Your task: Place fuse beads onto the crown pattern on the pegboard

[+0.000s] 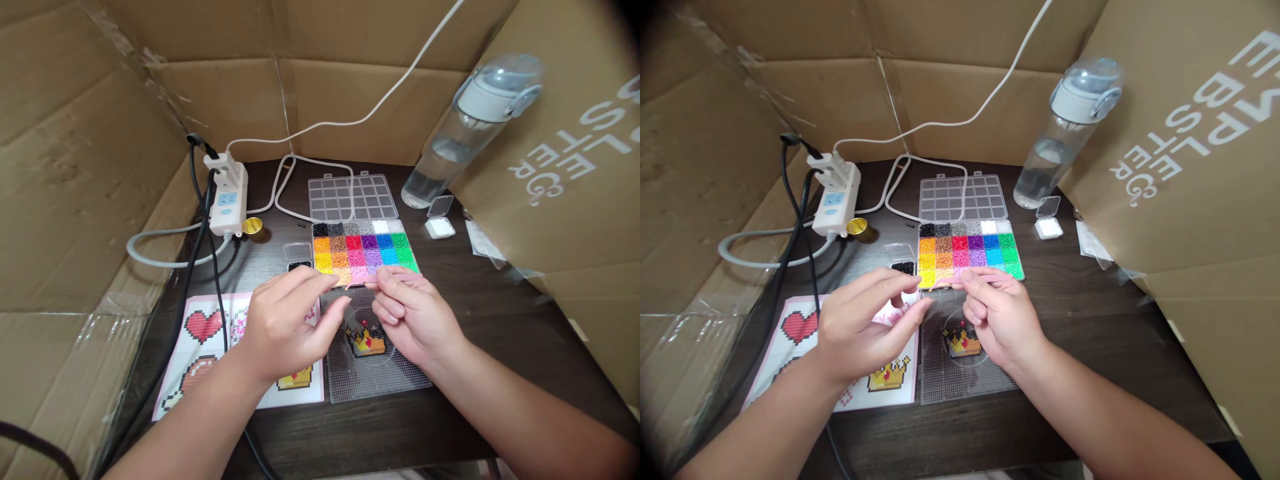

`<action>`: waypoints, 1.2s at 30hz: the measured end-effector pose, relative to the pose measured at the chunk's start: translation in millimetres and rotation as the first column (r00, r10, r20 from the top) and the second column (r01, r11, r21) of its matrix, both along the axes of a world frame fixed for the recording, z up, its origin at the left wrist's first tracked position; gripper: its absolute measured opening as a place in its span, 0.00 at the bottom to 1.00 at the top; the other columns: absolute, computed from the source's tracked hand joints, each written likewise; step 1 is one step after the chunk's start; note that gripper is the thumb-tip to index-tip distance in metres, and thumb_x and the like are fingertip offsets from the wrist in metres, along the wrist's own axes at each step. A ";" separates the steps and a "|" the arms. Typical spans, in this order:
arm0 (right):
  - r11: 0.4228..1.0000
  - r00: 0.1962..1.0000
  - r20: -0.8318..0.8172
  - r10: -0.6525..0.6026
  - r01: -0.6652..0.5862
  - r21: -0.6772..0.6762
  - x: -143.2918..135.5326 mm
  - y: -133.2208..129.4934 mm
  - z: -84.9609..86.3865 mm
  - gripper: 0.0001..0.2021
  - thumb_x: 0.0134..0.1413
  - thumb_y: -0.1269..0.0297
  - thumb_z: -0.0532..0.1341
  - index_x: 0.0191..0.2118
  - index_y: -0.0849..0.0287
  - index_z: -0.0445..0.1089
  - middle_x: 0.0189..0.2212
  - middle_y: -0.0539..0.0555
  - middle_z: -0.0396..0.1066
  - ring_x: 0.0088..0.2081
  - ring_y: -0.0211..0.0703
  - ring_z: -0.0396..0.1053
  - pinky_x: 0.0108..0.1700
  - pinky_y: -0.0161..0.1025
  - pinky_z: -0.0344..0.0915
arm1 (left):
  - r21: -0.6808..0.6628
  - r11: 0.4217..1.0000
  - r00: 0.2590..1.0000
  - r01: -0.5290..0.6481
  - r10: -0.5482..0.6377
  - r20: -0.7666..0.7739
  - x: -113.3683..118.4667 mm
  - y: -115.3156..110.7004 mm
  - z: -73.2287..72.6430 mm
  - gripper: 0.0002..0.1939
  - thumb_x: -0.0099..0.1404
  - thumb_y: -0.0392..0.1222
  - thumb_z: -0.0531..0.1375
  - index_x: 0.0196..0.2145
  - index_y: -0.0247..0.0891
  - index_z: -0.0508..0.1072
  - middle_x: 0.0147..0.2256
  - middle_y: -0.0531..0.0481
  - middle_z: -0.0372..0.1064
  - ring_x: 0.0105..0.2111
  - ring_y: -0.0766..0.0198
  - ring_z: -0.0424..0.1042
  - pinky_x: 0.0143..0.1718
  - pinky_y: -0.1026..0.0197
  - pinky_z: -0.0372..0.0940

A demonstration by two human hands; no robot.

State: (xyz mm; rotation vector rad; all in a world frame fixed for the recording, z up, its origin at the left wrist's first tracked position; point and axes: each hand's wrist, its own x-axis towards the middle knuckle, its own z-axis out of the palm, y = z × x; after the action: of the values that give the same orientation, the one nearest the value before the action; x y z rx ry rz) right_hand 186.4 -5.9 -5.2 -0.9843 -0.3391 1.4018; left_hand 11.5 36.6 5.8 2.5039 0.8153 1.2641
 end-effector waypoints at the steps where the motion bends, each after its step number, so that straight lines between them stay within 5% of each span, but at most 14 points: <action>1: 1.000 1.000 0.024 -0.011 0.010 0.014 2.4 1.6 1.4 0.08 0.42 0.67 0.71 0.25 0.63 0.72 0.24 0.51 0.75 0.13 0.21 0.50 0.14 0.24 0.50 | 0.003 1.000 1.000 -0.004 0.004 0.014 -0.5 0.8 0.9 0.15 0.52 0.32 0.66 0.39 0.32 0.72 0.30 0.48 0.71 0.27 0.67 0.68 0.27 0.63 0.64; 8: 0.966 0.920 0.346 -0.186 0.107 0.234 29.3 -21.3 5.1 0.02 0.46 0.69 0.69 0.28 0.59 0.76 0.24 0.53 0.77 0.13 0.24 0.54 0.15 0.27 0.51 | 0.034 0.998 0.996 -0.061 0.059 0.066 -1.0 8.3 -2.8 0.12 0.50 0.30 0.65 0.35 0.34 0.73 0.27 0.50 0.70 0.25 0.68 0.66 0.25 0.62 0.62; 14: 0.964 0.671 0.703 -0.238 0.076 0.254 35.2 -88.4 -27.1 0.08 0.50 0.75 0.66 0.34 0.55 0.78 0.30 0.54 0.77 0.16 0.29 0.62 0.15 0.31 0.56 | 0.071 0.994 0.995 -0.078 0.073 0.066 0.9 6.5 -2.7 0.11 0.50 0.29 0.65 0.33 0.37 0.73 0.26 0.52 0.70 0.25 0.68 0.67 0.24 0.62 0.61; 19: 0.960 0.500 0.826 -0.259 0.038 0.278 30.3 -102.2 -42.1 0.12 0.48 0.78 0.66 0.35 0.53 0.79 0.31 0.53 0.77 0.22 0.35 0.69 0.20 0.33 0.65 | 0.097 0.991 0.994 -0.090 0.083 0.075 2.3 3.6 -0.7 0.10 0.50 0.29 0.65 0.32 0.38 0.73 0.25 0.53 0.69 0.24 0.68 0.67 0.22 0.63 0.59; 36: 0.973 0.397 0.891 -0.222 0.039 0.225 26.5 -94.1 -35.3 0.07 0.48 0.74 0.67 0.33 0.55 0.79 0.28 0.54 0.77 0.27 0.42 0.74 0.28 0.38 0.74 | 0.081 0.993 0.994 -0.087 0.082 0.066 4.4 1.9 -1.9 0.09 0.52 0.32 0.64 0.32 0.41 0.72 0.24 0.56 0.69 0.23 0.69 0.67 0.21 0.63 0.59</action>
State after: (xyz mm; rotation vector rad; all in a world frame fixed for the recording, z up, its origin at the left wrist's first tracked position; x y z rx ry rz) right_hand 213.0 -100.0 -40.6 -1.5494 -1.1673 0.5083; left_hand 15.9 38.5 4.0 2.5031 0.8800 1.4253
